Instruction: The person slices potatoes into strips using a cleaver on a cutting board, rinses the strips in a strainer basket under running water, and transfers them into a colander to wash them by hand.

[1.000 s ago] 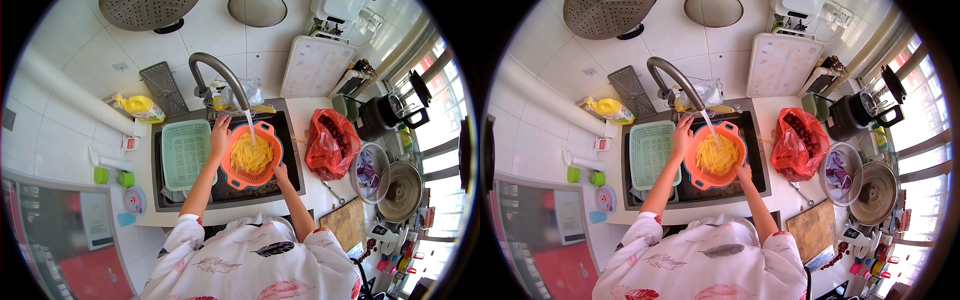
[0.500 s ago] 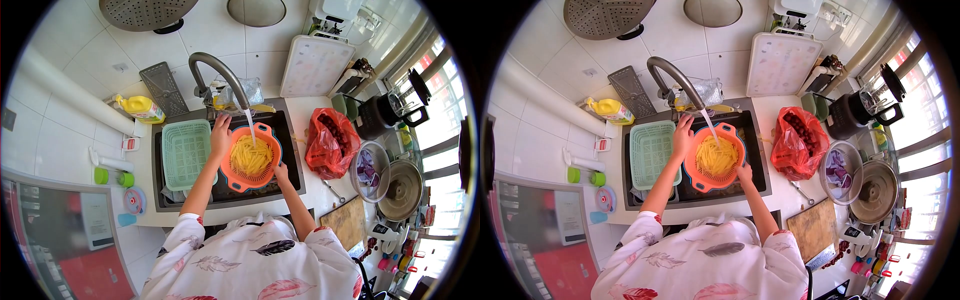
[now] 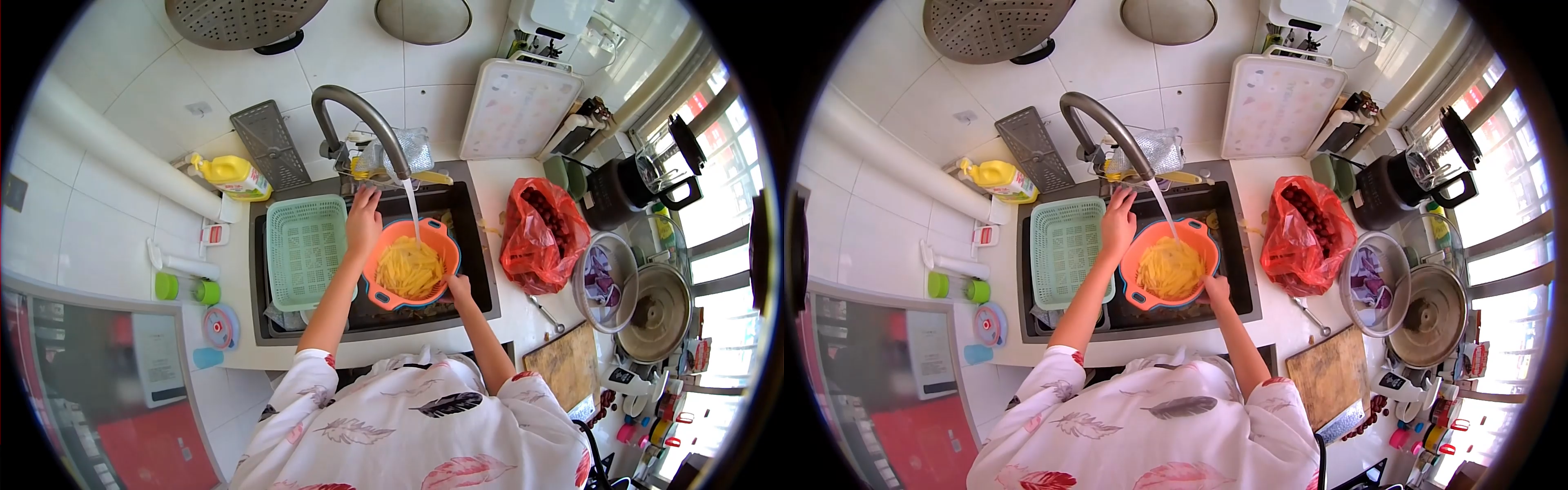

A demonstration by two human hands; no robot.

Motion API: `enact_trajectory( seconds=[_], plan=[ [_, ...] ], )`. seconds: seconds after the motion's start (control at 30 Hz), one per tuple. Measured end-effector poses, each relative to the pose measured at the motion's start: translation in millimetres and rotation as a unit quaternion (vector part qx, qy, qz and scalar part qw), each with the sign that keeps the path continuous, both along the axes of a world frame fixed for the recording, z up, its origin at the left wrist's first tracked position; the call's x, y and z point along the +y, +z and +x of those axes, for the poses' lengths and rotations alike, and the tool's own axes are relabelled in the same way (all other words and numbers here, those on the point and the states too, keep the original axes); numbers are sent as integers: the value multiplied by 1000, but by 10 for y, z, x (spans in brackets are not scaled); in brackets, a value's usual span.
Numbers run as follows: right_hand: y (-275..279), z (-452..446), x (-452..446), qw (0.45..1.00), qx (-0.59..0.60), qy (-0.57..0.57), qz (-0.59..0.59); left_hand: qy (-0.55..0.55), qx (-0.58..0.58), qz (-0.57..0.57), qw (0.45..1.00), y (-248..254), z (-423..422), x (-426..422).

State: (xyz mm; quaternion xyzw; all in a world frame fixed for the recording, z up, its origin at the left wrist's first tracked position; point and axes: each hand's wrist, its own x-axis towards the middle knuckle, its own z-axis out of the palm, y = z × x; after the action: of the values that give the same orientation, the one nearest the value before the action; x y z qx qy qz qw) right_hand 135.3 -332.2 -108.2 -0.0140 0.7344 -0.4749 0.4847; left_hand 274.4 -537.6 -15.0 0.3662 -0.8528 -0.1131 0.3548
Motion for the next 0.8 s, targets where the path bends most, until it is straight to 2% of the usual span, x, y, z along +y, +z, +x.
enact_trajectory(
  seconds=[0.13,0.2,0.43,0.53,0.6,0.7,0.73,0.8],
  plan=[
    [-50,30,49,1000,-2,-2,23,0,9,-1,1000,5,-8,7],
    [-33,38,97,998,-61,-15,18,2,9,0,1000,-6,-7,-4],
    [14,98,208,995,-101,6,-11,-3,18,-4,1000,-37,-16,-9],
    [-147,108,236,988,-149,12,-28,-4,14,0,1000,-23,-7,-2],
    [-229,114,246,979,-178,37,-90,-5,12,2,1000,-23,-3,-4],
    [-306,118,209,979,-160,37,-123,-7,7,-1,1000,-27,-9,-8],
    [-160,145,176,979,-160,36,-123,-4,6,-6,1000,-31,-9,-9],
    [116,162,71,997,-51,-1,-54,1,5,-11,1000,-27,-11,-8]
  ],
)
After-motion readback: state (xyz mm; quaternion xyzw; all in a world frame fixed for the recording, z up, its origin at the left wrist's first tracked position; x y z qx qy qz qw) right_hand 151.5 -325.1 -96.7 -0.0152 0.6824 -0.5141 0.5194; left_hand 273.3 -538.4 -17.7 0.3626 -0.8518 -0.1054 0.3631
